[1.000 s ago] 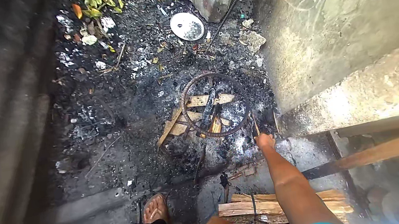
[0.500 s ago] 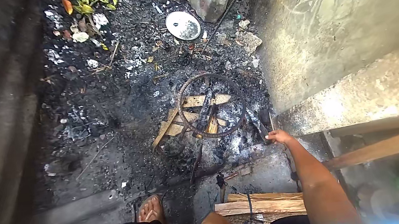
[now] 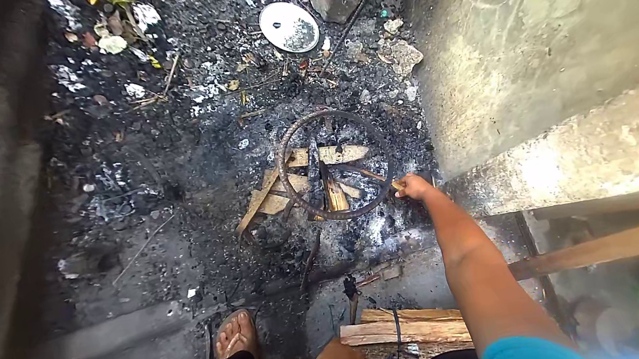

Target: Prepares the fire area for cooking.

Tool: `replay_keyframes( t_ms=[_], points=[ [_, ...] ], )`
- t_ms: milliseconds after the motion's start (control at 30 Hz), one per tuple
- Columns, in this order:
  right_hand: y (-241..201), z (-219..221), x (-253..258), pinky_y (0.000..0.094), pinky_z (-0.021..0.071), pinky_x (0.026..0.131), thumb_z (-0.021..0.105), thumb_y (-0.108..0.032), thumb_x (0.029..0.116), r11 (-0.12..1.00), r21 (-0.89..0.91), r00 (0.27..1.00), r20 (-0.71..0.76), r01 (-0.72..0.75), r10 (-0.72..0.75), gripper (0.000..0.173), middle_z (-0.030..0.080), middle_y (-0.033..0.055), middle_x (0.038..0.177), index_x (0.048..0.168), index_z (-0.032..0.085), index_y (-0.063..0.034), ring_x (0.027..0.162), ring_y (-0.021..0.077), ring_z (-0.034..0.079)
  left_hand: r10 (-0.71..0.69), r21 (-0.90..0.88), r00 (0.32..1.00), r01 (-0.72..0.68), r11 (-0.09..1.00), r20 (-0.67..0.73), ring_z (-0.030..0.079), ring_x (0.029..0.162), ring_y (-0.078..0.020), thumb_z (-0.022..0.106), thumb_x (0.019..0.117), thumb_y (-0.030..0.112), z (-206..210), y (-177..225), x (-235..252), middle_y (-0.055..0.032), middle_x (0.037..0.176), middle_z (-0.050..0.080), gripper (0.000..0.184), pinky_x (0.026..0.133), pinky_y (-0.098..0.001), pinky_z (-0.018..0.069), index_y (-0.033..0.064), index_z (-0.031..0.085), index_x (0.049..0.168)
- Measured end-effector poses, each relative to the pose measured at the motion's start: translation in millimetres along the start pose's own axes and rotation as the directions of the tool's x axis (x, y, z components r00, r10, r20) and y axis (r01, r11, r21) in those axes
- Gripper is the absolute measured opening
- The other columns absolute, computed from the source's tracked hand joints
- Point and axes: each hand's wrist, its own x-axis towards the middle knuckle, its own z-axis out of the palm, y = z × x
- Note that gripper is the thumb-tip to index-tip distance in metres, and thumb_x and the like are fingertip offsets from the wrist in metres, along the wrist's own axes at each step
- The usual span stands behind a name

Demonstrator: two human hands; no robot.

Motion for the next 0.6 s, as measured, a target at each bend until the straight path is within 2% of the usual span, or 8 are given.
replay_keyframes(
  t_ms=[200,300,367,400,433,500,533,600],
  points=[
    [16.3,2.3,2.6,0.06,0.0421,0.112,0.079,-0.027,0.0925,0.998,-0.018,0.998,0.013,-0.068,0.068,0.047,0.057,0.0241,0.141,0.131,0.067,-0.0026,0.133,0.0401,0.054,-0.001,-0.021,1.0,0.0,1.0,-0.007,0.06,0.12,-0.0464,0.039,0.1087,0.01,7.4,-3.5,3.4,-0.0248,0.136,0.059,0.035,0.095,-0.0638,0.0486,0.0059,0.054,0.14],
    [6.7,7.1,9.5,0.0613,0.0418,0.112,0.079,-0.027,0.0923,0.999,-0.045,1.0,-0.021,-0.023,0.022,0.046,0.058,0.0226,0.141,0.132,0.068,-0.0059,0.133,0.0399,0.054,0.016,-0.009,1.0,-0.016,1.0,0.005,0.06,0.12,-0.0457,0.039,0.1084,0.01,5.6,-1.7,4.2,-0.0243,0.137,0.059,0.035,0.094,-0.0634,0.049,0.0056,0.053,0.14],
    [-12.7,5.3,9.3,0.0634,0.0405,0.113,0.072,-0.019,0.0962,1.0,0.014,0.998,-0.053,0.015,-0.015,0.042,0.059,0.0233,0.141,0.135,0.066,-0.0057,0.134,0.0411,0.054,0.019,-0.004,1.0,-0.019,1.0,0.013,0.06,0.121,-0.0455,0.039,0.1086,0.01,2.6,-0.3,3.2,-0.024,0.137,0.058,0.035,0.094,-0.0633,0.0488,0.0057,0.054,0.14],
    [-25.1,2.5,3.5,0.0634,0.0414,0.112,0.068,-0.014,0.0976,0.993,0.116,0.996,-0.085,0.011,-0.001,0.039,0.061,0.0244,0.139,0.135,0.065,-0.0029,0.132,0.0415,0.056,0.019,-0.003,1.0,-0.019,1.0,0.012,0.06,0.121,-0.0455,0.039,0.1086,0.01,1.1,0.3,2.5,-0.024,0.137,0.059,0.035,0.094,-0.0632,0.0488,0.0057,0.054,0.14],
    [-35.2,1.2,-3.4,0.0599,0.0437,0.111,0.065,-0.009,0.0983,0.963,0.269,0.991,-0.127,0.004,0.032,0.039,0.062,0.0249,0.137,0.136,0.062,0.0,0.129,0.0396,0.059,0.022,-0.002,1.0,-0.022,1.0,0.008,0.06,0.12,-0.0457,0.039,0.1086,0.009,0.4,0.9,1.8,-0.0243,0.137,0.059,0.035,0.093,-0.063,0.0492,0.0053,0.054,0.14],
    [-40.7,10.3,-12.1,0.0462,0.051,0.106,0.059,-0.005,0.1023,0.785,0.619,0.972,-0.195,0.021,0.128,0.044,0.059,0.0221,0.141,0.145,0.052,0.0017,0.123,0.0303,0.064,0.018,-0.006,1.0,-0.018,1.0,0.006,0.06,0.121,-0.0456,0.038,0.109,0.01,0.4,1.8,-0.1,-0.0241,0.137,0.059,0.035,0.094,-0.063,0.0488,0.0052,0.053,0.14],
    [-37.4,19.4,-13.9,0.0433,0.0549,0.099,0.057,-0.008,0.1049,0.669,0.742,0.952,-0.241,0.053,0.191,0.044,0.06,0.022,0.139,0.147,0.049,0.001,0.115,0.0284,0.067,0.011,-0.009,1.0,-0.011,1.0,0.002,0.06,0.121,-0.0453,0.038,0.1092,0.011,0.6,1.5,-1.2,-0.0239,0.138,0.059,0.035,0.095,-0.0629,0.0485,0.0053,0.053,0.14],
    [-28.7,43.4,-22.3,0.0435,0.0595,0.085,0.052,-0.017,0.1089,0.47,0.877,0.864,-0.314,0.105,0.393,0.037,0.065,0.0223,0.125,0.142,0.053,0.0004,0.095,0.0283,0.071,0.011,-0.014,1.0,-0.011,1.0,-0.021,0.06,0.121,-0.0455,0.039,0.1088,0.01,3.6,-0.5,-2.5,-0.0238,0.137,0.059,0.036,0.094,-0.0628,0.0487,0.0056,0.054,0.141]
  ],
)
